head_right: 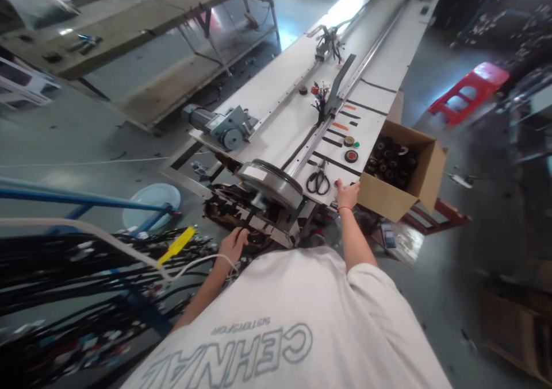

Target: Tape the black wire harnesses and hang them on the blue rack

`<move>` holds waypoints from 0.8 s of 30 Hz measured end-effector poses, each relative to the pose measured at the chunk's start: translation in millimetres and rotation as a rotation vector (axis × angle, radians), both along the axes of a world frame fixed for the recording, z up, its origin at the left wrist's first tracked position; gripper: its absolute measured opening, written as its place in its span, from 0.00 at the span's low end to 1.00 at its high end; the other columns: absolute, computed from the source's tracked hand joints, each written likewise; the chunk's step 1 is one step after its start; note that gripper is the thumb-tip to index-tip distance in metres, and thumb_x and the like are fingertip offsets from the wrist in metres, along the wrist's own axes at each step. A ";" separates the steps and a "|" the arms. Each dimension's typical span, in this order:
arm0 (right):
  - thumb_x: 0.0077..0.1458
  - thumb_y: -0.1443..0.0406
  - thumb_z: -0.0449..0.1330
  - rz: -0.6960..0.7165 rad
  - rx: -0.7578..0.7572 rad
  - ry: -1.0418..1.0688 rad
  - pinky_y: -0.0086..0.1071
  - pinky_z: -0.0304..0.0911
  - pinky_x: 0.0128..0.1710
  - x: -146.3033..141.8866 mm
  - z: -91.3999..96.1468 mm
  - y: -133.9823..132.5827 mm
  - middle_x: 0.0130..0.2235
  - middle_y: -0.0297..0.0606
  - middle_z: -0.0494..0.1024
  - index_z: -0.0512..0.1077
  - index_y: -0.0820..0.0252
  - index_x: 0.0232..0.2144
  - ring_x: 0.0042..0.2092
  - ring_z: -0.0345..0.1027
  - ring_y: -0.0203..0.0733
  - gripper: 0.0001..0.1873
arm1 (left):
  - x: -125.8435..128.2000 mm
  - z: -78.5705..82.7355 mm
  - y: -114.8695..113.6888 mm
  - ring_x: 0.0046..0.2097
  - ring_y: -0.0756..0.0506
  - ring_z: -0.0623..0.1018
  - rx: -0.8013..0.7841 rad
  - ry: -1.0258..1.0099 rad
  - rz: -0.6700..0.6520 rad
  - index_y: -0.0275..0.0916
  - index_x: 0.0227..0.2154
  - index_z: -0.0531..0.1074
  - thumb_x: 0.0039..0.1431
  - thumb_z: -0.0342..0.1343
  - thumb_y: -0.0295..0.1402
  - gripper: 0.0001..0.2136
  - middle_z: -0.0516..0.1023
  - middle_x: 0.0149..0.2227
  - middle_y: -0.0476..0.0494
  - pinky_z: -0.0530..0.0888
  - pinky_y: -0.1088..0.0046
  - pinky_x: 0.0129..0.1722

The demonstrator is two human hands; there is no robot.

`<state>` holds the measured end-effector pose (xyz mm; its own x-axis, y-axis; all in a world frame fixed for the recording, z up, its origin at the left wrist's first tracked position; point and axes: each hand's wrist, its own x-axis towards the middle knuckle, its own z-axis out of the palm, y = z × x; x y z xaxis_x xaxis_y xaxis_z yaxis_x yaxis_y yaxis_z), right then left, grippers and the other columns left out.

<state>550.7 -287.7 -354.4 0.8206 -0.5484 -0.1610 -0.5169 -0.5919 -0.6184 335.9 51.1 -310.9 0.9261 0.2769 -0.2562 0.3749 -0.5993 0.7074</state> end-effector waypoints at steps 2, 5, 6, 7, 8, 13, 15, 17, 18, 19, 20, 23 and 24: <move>0.57 0.45 0.56 0.006 -0.008 -0.015 0.47 0.58 0.54 -0.3 -1.5 -0.4 0.59 0.65 0.60 0.49 0.74 0.64 0.57 0.61 0.65 0.47 | 6.1 0.8 -3.5 0.26 0.45 0.75 -0.006 -0.015 0.006 0.40 0.33 0.69 0.59 0.41 0.49 0.19 0.73 0.21 0.49 0.71 0.72 0.31; 0.58 0.45 0.54 0.018 -0.021 -0.035 0.48 0.58 0.54 -0.9 -3.1 -1.0 0.58 0.67 0.61 0.50 0.76 0.63 0.56 0.61 0.65 0.46 | 13.8 -2.8 -5.4 0.26 0.46 0.73 -0.037 -0.040 0.012 0.40 0.31 0.69 0.59 0.42 0.50 0.19 0.71 0.21 0.50 0.70 0.72 0.31; 0.59 0.45 0.53 0.019 -0.023 -0.040 0.48 0.58 0.54 -1.0 -3.4 -1.1 0.58 0.67 0.61 0.50 0.76 0.63 0.56 0.61 0.65 0.45 | 16.2 -5.2 -4.9 0.27 0.47 0.72 -0.068 -0.043 0.007 0.40 0.30 0.68 0.59 0.42 0.51 0.20 0.70 0.21 0.50 0.70 0.72 0.31; 0.59 0.45 0.52 0.019 -0.023 -0.044 0.49 0.58 0.53 -1.1 -3.7 -1.2 0.57 0.66 0.62 0.51 0.76 0.63 0.56 0.62 0.65 0.44 | 18.3 -8.0 -3.9 0.27 0.47 0.72 -0.111 -0.034 -0.013 0.40 0.28 0.68 0.59 0.42 0.52 0.21 0.69 0.21 0.50 0.70 0.72 0.32; 0.60 0.45 0.51 0.018 -0.023 -0.046 0.49 0.58 0.53 -1.1 -3.8 -1.2 0.57 0.66 0.62 0.52 0.76 0.63 0.56 0.62 0.65 0.43 | 20.3 -11.1 -2.4 0.27 0.47 0.72 -0.165 -0.007 -0.054 0.40 0.26 0.68 0.58 0.43 0.53 0.22 0.70 0.21 0.49 0.70 0.72 0.33; 0.61 0.46 0.50 0.004 -0.021 -0.051 0.51 0.59 0.52 -0.8 -3.5 -1.2 0.57 0.65 0.62 0.54 0.73 0.61 0.54 0.64 0.65 0.40 | 22.3 -26.9 9.6 0.36 0.41 0.77 -0.320 0.308 -0.319 0.38 0.24 0.72 0.46 0.54 0.57 0.23 0.79 0.29 0.42 0.73 0.67 0.39; 0.61 0.46 0.50 0.003 -0.014 -0.051 0.51 0.60 0.52 -0.7 -3.0 -1.0 0.57 0.65 0.62 0.54 0.72 0.61 0.54 0.64 0.65 0.39 | 17.0 -31.7 14.8 0.37 0.39 0.78 -0.200 0.354 -0.267 0.39 0.27 0.72 0.46 0.55 0.55 0.21 0.80 0.31 0.41 0.73 0.66 0.40; 0.61 0.46 0.51 0.005 -0.008 -0.048 0.50 0.60 0.52 -0.7 -2.4 -0.7 0.57 0.65 0.63 0.54 0.72 0.61 0.54 0.64 0.65 0.39 | 7.9 -35.2 19.0 0.38 0.39 0.79 -0.071 0.319 -0.168 0.40 0.28 0.72 0.49 0.52 0.52 0.19 0.81 0.31 0.40 0.73 0.65 0.42; 0.60 0.46 0.51 0.003 -0.009 -0.049 0.50 0.60 0.52 -0.7 -2.1 -0.5 0.57 0.64 0.63 0.54 0.72 0.61 0.54 0.64 0.64 0.40 | 2.2 -36.4 20.5 0.37 0.39 0.79 -0.037 0.285 -0.126 0.40 0.28 0.71 0.51 0.50 0.51 0.18 0.81 0.31 0.41 0.73 0.65 0.42; 0.60 0.46 0.51 0.003 -0.010 -0.048 0.50 0.60 0.52 -0.8 -1.7 -0.3 0.57 0.64 0.63 0.54 0.71 0.61 0.54 0.64 0.64 0.40 | -4.0 -37.1 21.3 0.36 0.39 0.79 -0.030 0.254 -0.094 0.40 0.29 0.70 0.52 0.49 0.51 0.18 0.80 0.30 0.41 0.73 0.65 0.41; 0.60 0.46 0.51 0.001 -0.013 -0.045 0.49 0.60 0.52 -0.8 -1.3 -0.1 0.57 0.64 0.63 0.53 0.71 0.62 0.54 0.64 0.63 0.40 | -10.4 -37.4 21.5 0.35 0.39 0.79 -0.041 0.230 -0.069 0.40 0.29 0.70 0.53 0.48 0.51 0.18 0.79 0.28 0.42 0.73 0.65 0.40; 0.57 0.45 0.55 0.001 -0.019 -0.021 0.49 0.60 0.53 -0.9 0.4 0.4 0.58 0.64 0.62 0.52 0.72 0.62 0.55 0.63 0.64 0.44 | -28.6 -36.4 18.2 0.31 0.39 0.78 -0.096 0.155 0.018 0.42 0.31 0.68 0.55 0.46 0.53 0.18 0.75 0.23 0.46 0.73 0.65 0.34; 0.56 0.45 0.56 0.004 -0.018 -0.013 0.49 0.60 0.53 -1.0 1.1 0.6 0.58 0.64 0.62 0.52 0.73 0.63 0.55 0.63 0.64 0.45 | -33.6 -35.6 16.3 0.30 0.40 0.77 -0.105 0.129 0.042 0.44 0.31 0.67 0.55 0.45 0.53 0.18 0.74 0.23 0.46 0.73 0.65 0.33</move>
<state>549.8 -287.1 -353.2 0.8245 -0.5482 -0.1404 -0.5068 -0.6049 -0.6142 302.2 67.4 -346.6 0.8718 0.2800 -0.4019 0.4898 -0.5061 0.7099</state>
